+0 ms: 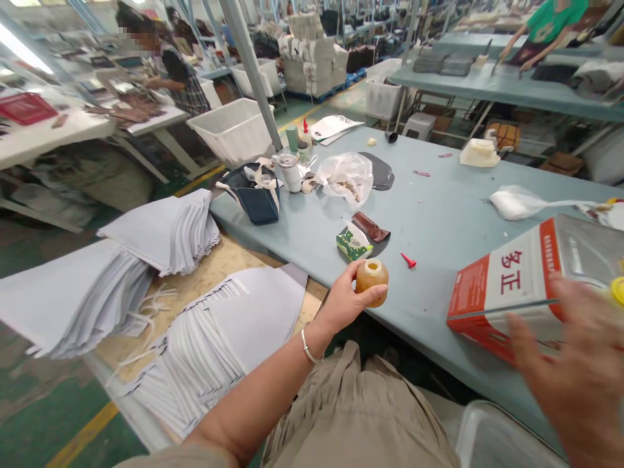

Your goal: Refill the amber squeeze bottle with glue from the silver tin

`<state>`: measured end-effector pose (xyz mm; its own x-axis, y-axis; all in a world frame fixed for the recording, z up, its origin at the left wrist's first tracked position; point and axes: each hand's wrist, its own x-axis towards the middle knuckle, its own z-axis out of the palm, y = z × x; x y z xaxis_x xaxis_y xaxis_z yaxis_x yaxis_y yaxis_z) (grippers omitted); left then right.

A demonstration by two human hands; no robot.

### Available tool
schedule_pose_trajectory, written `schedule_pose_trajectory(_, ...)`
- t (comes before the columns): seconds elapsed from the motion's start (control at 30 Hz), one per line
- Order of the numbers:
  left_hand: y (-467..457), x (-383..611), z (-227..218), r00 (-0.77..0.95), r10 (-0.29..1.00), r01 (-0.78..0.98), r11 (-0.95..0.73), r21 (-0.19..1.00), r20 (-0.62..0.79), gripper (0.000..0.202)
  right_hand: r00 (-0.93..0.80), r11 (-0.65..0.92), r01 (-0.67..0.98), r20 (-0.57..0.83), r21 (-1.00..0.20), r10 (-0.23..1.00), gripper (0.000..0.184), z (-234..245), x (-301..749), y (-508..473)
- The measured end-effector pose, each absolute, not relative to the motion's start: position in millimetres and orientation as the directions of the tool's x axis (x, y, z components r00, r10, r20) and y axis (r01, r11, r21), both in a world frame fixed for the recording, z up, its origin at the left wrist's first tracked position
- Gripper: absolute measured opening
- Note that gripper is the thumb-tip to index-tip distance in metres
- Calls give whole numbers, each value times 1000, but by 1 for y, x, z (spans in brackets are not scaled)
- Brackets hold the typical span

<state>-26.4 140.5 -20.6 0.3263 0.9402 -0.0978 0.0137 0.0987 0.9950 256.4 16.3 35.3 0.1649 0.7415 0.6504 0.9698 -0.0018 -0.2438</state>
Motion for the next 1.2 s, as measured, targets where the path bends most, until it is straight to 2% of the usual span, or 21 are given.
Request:
schedule_pose_trajectory(0.07, 138, -20, -10, 323, 944, 18, 57, 998, -60, 63, 103, 115, 903, 469, -414, 877, 76, 9, 207, 29)
schedule_pose_trajectory(0.1, 136, -18, -4, 322, 946, 21, 38, 999, -43, 61, 58, 156, 851, 384, -502, 921, 76, -4, 182, 37)
schedule_pose_trajectory(0.13, 134, -16, 1, 318, 948, 31, 19, 999, -27, 59, 36, 179, 795, 339, -580, 940, 79, -15, 160, 45)
schedule_pose_trajectory(0.2, 129, -15, 10, 290, 957, 66, -20, 998, 0, 56, 100, 169, 709, 335, -684, 937, 79, -29, 125, 60)
schedule_pose_trajectory(0.27, 125, -20, 16, 241, 970, 117, -50, 992, 21, 55, 165, 169, 642, 350, -748, 922, 69, -33, 106, 70)
schedule_pose_trajectory(0.37, 119, -32, 19, 195, 980, 168, -81, 982, 48, 59, 147, 206, 544, 334, -814, 931, 55, -28, 100, 79)
schedule_pose_trajectory(0.43, 116, -44, 22, 203, 975, 187, -130, 974, 91, 66, 103, 225, 445, 299, -867, 949, 55, -24, 101, 84)
schedule_pose_trajectory(0.53, 112, -64, 27, 241, 956, 205, -216, 954, 165, 79, -1, 195, 214, 199, -957, 980, 57, -20, 101, 91)
schedule_pose_trajectory(0.6, 111, -78, 32, 267, 948, 202, -229, 952, 171, 78, -98, 126, 54, 121, -991, 988, 59, -18, 100, 96)
schedule_pose_trajectory(0.7, 110, -99, 36, 287, 951, 182, -170, 968, 113, 69, -224, 12, -94, 32, -996, 974, 61, -13, 97, 103)
schedule_pose_trajectory(0.77, 110, -109, 35, 269, 959, 180, -141, 973, 89, 65, -275, -38, -161, 7, -986, 961, 63, -10, 94, 106)
schedule_pose_trajectory(0.87, 112, -115, 30, 265, 958, 127, -144, 981, 106, 71, -322, -89, -259, -1, -962, 947, 66, -7, 88, 109)
schedule_pose_trajectory(0.93, 113, -114, 26, 311, 945, 22, -115, 993, 102, 77, -348, -120, -274, -18, -954, 937, 65, -7, 83, 111)
schedule_pose_trajectory(1.07, 113, -107, 25, 358, 932, -193, 20, 981, 52, 77, -344, -128, -199, -53, -972, 937, 66, -9, 80, 118)
schedule_pose_trajectory(1.2, 114, -102, 24, 246, 968, -217, 8, 976, 47, 75, -340, -62, -138, -12, -989, 940, 51, -8, 84, 128)
